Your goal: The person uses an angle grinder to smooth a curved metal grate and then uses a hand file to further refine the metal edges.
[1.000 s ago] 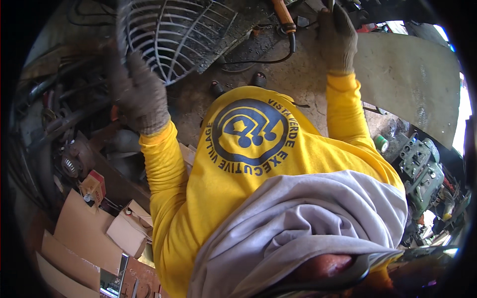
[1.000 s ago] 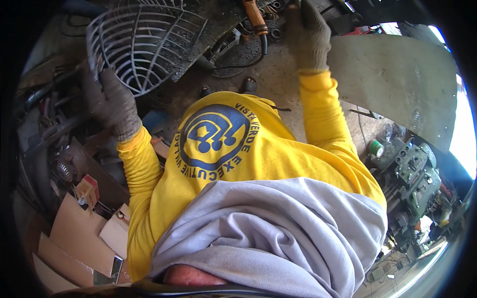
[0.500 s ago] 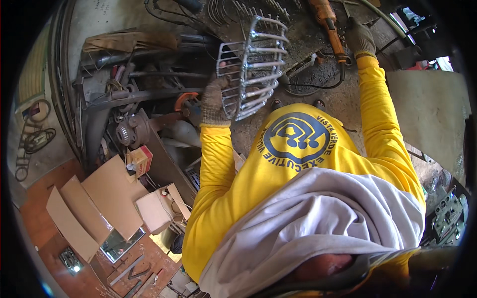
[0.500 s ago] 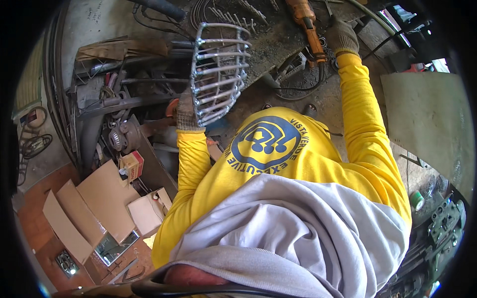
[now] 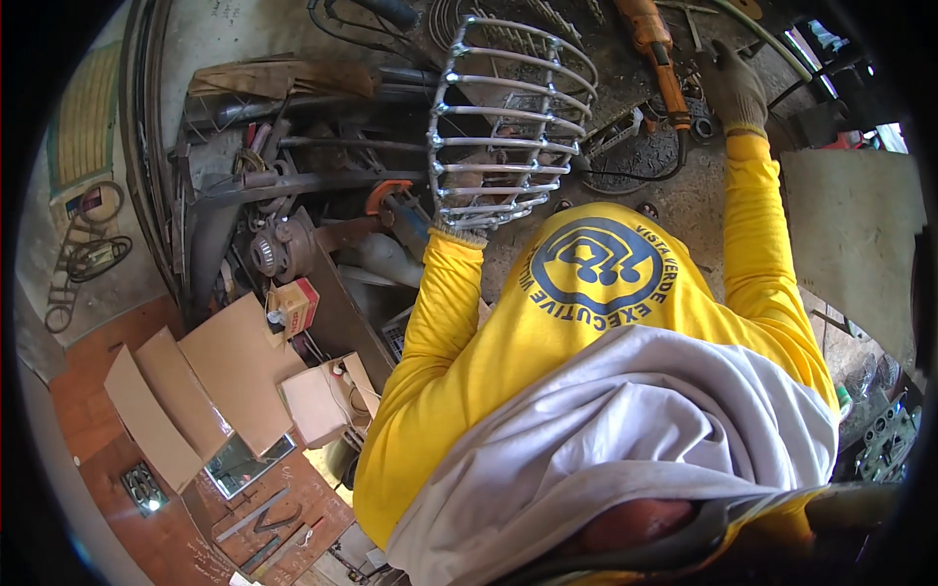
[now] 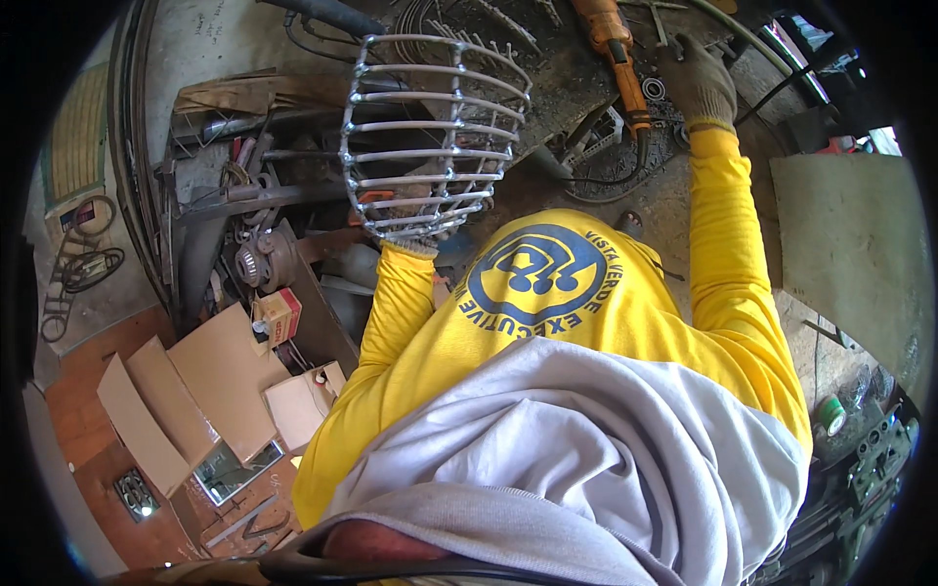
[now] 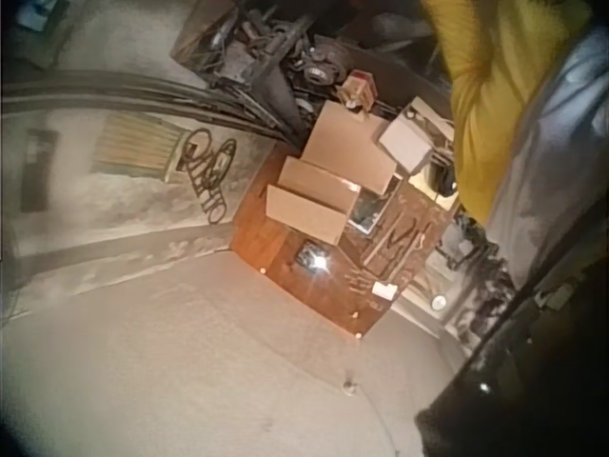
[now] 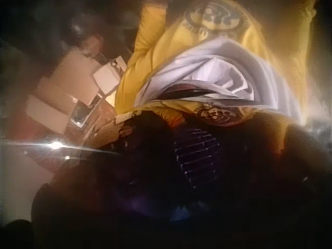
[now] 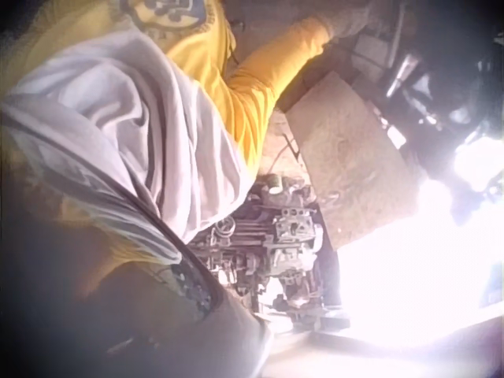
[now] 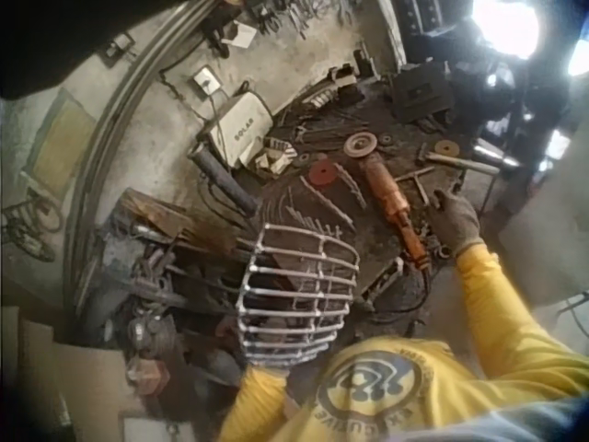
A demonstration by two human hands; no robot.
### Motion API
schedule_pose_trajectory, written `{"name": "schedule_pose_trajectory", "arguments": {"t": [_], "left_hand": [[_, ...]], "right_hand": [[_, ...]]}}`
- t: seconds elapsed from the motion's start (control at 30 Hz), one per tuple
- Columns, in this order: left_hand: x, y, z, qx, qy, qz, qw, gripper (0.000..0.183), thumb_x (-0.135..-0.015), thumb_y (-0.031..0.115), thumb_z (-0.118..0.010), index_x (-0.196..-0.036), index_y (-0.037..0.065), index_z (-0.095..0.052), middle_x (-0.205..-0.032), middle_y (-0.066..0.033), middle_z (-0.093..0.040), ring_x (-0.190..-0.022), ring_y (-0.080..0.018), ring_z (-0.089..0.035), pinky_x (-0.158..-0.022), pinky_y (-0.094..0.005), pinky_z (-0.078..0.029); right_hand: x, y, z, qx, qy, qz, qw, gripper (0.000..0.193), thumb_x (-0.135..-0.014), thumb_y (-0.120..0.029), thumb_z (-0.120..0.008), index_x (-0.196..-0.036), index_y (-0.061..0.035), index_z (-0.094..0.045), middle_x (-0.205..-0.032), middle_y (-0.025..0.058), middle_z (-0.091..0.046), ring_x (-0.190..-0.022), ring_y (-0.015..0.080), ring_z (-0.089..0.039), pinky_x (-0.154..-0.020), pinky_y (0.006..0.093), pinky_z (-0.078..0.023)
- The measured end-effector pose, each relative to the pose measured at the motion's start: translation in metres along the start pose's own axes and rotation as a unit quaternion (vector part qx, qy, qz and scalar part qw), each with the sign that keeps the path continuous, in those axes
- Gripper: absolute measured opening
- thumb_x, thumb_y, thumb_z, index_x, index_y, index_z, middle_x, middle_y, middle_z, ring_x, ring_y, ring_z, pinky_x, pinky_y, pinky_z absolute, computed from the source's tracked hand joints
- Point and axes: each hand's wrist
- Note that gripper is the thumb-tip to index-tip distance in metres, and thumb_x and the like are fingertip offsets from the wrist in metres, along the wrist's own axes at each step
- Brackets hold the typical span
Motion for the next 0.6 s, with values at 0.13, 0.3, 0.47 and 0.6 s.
{"name": "schedule_pose_trajectory", "arguments": {"t": [0.13, 0.3, 0.47, 0.6], "left_hand": [[-0.002, -0.004, -0.004, 0.005, -0.011, 0.008, 1.000, 0.046, -0.094, 0.024, -0.062, -0.132, 0.001, -0.051, -0.122, -0.0178, -0.062, -0.101, -0.0330, -0.066, -0.086, -0.0444, -0.057], [-0.005, -0.011, -0.009, 0.007, -0.016, 0.029, 0.999, 0.046, -0.095, 0.025, -0.061, -0.133, 0.001, -0.050, -0.122, -0.0180, -0.062, -0.102, -0.0327, -0.066, -0.087, -0.0436, -0.057], [-0.008, -0.016, -0.012, 0.012, -0.022, 0.047, 0.999, 0.046, -0.096, 0.026, -0.060, -0.133, 0.001, -0.050, -0.123, -0.0182, -0.062, -0.102, -0.0323, -0.066, -0.088, -0.0427, -0.056], [-0.018, -0.018, -0.019, 0.009, -0.030, 0.065, 0.997, 0.046, -0.096, 0.027, -0.060, -0.134, 0.002, -0.050, -0.123, -0.0184, -0.062, -0.103, -0.0320, -0.066, -0.089, -0.0421, -0.056]], "right_hand": [[0.026, -0.007, 0.017, -0.133, 0.220, 0.118, 0.959, 0.043, -0.095, -0.033, -0.060, -0.131, -0.0083, -0.062, -0.109, 0.0135, -0.071, -0.101, 0.0227, -0.068, -0.091, 0.0336, -0.050], [0.075, -0.053, 0.039, -0.458, 0.237, 0.257, 0.817, 0.038, -0.102, -0.026, -0.055, -0.127, 0.0027, -0.062, -0.108, 0.0117, -0.068, -0.095, 0.0185, -0.066, -0.086, 0.0288, -0.051], [0.101, -0.104, 0.074, -0.482, 0.067, 0.319, 0.814, 0.037, -0.099, -0.027, -0.057, -0.123, 0.0005, -0.062, -0.104, 0.0129, -0.068, -0.096, 0.0206, -0.066, -0.085, 0.0314, -0.051], [0.111, -0.112, 0.041, -0.590, -0.019, 0.307, 0.747, 0.052, -0.104, -0.046, -0.045, -0.125, -0.0020, -0.063, -0.098, 0.0089, -0.068, -0.086, 0.0134, -0.063, -0.078, 0.0247, -0.050]]}}
Point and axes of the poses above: each hand's wrist, its own x-axis away from the middle knuckle, its own z-axis out of the back of the hand, y = z × x
